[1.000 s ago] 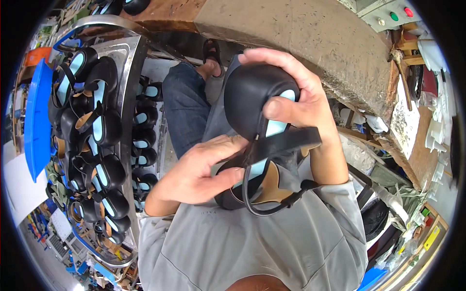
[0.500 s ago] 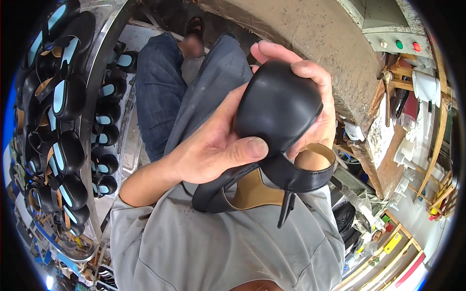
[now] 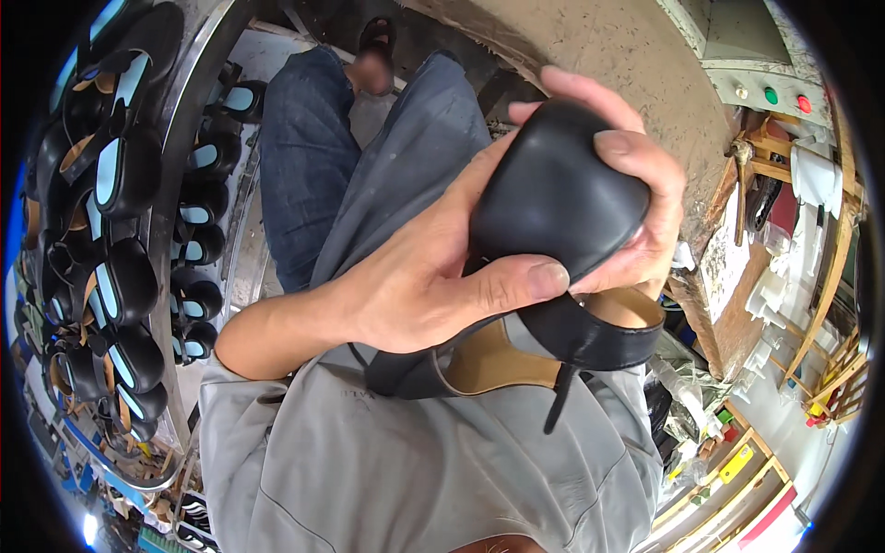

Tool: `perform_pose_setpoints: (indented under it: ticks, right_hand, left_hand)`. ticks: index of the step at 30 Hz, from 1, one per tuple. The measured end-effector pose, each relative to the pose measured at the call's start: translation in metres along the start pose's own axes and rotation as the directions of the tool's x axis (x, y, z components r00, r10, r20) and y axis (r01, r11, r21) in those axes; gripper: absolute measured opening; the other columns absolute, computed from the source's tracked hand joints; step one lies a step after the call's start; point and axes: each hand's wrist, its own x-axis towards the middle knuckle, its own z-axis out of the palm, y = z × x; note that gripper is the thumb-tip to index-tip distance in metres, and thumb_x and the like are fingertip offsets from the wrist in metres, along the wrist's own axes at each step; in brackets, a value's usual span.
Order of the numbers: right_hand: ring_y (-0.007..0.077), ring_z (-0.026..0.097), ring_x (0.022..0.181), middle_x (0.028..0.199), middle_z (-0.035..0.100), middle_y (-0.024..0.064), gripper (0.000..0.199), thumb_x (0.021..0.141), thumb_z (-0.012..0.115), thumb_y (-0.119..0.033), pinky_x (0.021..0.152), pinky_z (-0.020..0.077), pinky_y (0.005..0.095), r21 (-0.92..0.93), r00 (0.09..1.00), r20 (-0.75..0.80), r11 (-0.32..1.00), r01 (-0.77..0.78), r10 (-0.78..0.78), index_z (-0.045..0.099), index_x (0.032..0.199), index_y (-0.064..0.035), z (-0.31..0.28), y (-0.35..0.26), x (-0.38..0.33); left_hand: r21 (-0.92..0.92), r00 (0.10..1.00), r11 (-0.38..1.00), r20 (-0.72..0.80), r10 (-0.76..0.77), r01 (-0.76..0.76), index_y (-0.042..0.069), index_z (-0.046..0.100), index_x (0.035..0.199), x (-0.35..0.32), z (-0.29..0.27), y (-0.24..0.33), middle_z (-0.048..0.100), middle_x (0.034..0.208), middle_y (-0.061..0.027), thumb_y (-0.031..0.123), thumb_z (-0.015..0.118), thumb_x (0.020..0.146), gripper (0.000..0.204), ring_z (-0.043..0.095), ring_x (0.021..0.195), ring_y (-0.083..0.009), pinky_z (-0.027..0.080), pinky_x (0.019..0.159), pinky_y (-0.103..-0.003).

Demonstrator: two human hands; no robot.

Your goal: The person assembles black sandals by pressing the sole onto the upper part and securing the straps. They handle multiple sandals one at a time, inspecting the fit and alignment of the components before placing them on a nearby rack.

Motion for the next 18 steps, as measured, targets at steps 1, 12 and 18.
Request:
perform_pose_setpoints:
  ticks: [1, 12, 18]
  right_hand:
    - [0.0395, 0.053, 0.115, 0.130, 0.043, 0.0331, 0.070, 0.065, 0.084, -0.032, 0.090, 0.0485, 0.0425, 0.005, 1.000, 0.006, 1.000, 0.022, -0.022, 0.049, 0.121, -0.0093, -0.001, 0.002, 0.002]
    - [0.0277, 0.054, 0.111, 0.122, 0.052, 0.0179, 0.080, 0.059, 0.084, -0.004, 0.092, 0.0468, 0.0385, 0.227, 0.795, -0.576, 0.971, -0.068, 0.190, 0.040, 0.126, -0.0077, -0.009, -0.004, -0.016]
    - [0.0247, 0.043, 0.109, 0.114, 0.044, 0.0189, 0.076, 0.068, 0.073, -0.055, 0.093, 0.0368, 0.0398, 0.209, 0.749, -0.576, 0.945, -0.253, 0.328, 0.034, 0.111, -0.0064, 0.060, 0.002, -0.074]
  left_hand:
    - [-0.012, 1.000, 1.000, -0.018, -0.008, 0.008, -0.005, 0.019, 0.142, 0.001, 0.001, 0.003, 0.043, 0.130, -0.0147, 0.026, 0.060, 0.093, 0.072, 0.044, 0.121, -0.0196, 0.036, 0.100, -0.031]
    - [-0.173, 0.955, 0.954, 0.212, -0.206, 0.245, -0.011, 0.024, 0.142, -0.016, -0.063, 0.032, 0.038, 0.142, -0.0219, 0.071, 0.060, 0.075, 0.112, 0.039, 0.131, -0.0277, 0.028, 0.109, -0.035]
    - [0.175, 0.742, 0.904, -0.522, 0.421, -0.390, -0.001, 0.039, 0.135, -0.014, -0.081, 0.048, 0.054, 0.121, -0.0116, 0.012, 0.060, 0.090, 0.051, 0.055, 0.108, -0.0178, 0.042, 0.097, -0.032]
